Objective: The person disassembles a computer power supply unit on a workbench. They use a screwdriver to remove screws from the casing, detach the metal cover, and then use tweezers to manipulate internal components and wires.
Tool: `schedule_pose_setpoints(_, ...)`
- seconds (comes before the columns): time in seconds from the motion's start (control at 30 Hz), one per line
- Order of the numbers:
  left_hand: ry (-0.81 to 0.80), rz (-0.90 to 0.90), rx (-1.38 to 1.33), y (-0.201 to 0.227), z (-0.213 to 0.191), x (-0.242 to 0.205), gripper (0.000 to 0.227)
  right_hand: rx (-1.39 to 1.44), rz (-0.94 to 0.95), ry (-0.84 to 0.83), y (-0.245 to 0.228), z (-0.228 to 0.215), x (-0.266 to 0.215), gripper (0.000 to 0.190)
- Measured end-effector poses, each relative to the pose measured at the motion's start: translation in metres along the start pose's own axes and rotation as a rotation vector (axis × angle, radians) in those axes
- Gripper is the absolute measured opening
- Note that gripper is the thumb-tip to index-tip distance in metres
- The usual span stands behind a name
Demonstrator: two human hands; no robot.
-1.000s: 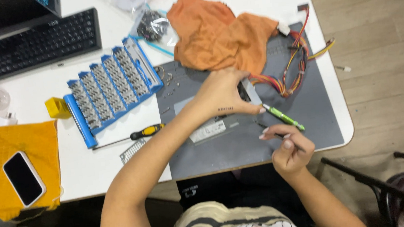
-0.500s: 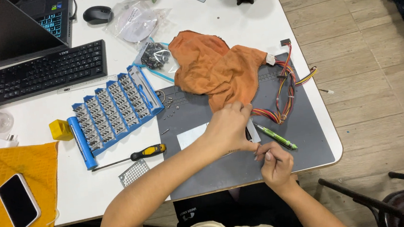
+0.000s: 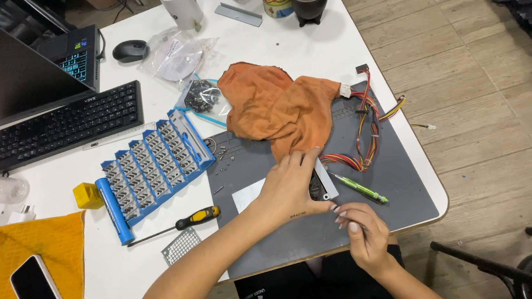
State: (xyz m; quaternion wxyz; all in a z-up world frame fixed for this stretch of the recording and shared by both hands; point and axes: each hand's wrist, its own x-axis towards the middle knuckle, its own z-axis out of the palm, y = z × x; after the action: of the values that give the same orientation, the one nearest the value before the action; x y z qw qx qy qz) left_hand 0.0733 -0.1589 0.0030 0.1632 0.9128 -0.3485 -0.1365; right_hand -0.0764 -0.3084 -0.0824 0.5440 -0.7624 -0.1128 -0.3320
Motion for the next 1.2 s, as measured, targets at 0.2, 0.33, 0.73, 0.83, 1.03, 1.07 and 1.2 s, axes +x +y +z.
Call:
schedule_pose_setpoints(0.2, 0.009, 0.002, 0.041, 0.005, 0.002, 0.003, 0.12, -0.066, 0.045, -0.012, -0.024, -0.005, 0.013, 0.039)
schedule_pose_setpoints(0.33, -0.02, -0.011, -0.012, 0.001, -0.008, 0.011, 0.11, 0.339, 0.271, 0.117, -0.012, 0.004, 0.017, 0.035)
schedule_pose_setpoints(0.73, 0.035, 0.016, -0.153, -0.006, -0.019, 0.007, 0.107, 0.847, 0.413, 0.404, -0.011, 0.012, 0.044, 0.056)
schedule_pose_setpoints(0.83, 0.036, 0.014, -0.139, -0.006, -0.018, 0.008, 0.107, 0.772, 0.319, 0.383, -0.005, 0.018, 0.035, 0.057)
schedule_pose_setpoints(1.03, 0.05, 0.03, -0.129, -0.01, -0.019, 0.011, 0.107, 0.593, 0.058, 0.347, -0.005, 0.033, 0.023, 0.05)
schedule_pose_setpoints(1.07, 0.046, 0.037, -0.126, -0.011, -0.02, 0.012, 0.107, 0.55, 0.034, 0.352, -0.004, 0.035, 0.02, 0.049)
schedule_pose_setpoints(1.2, 0.075, 0.051, -0.106, -0.012, -0.01, 0.011, 0.108, 0.484, 0.007, 0.396, 0.004, 0.041, 0.015, 0.047)
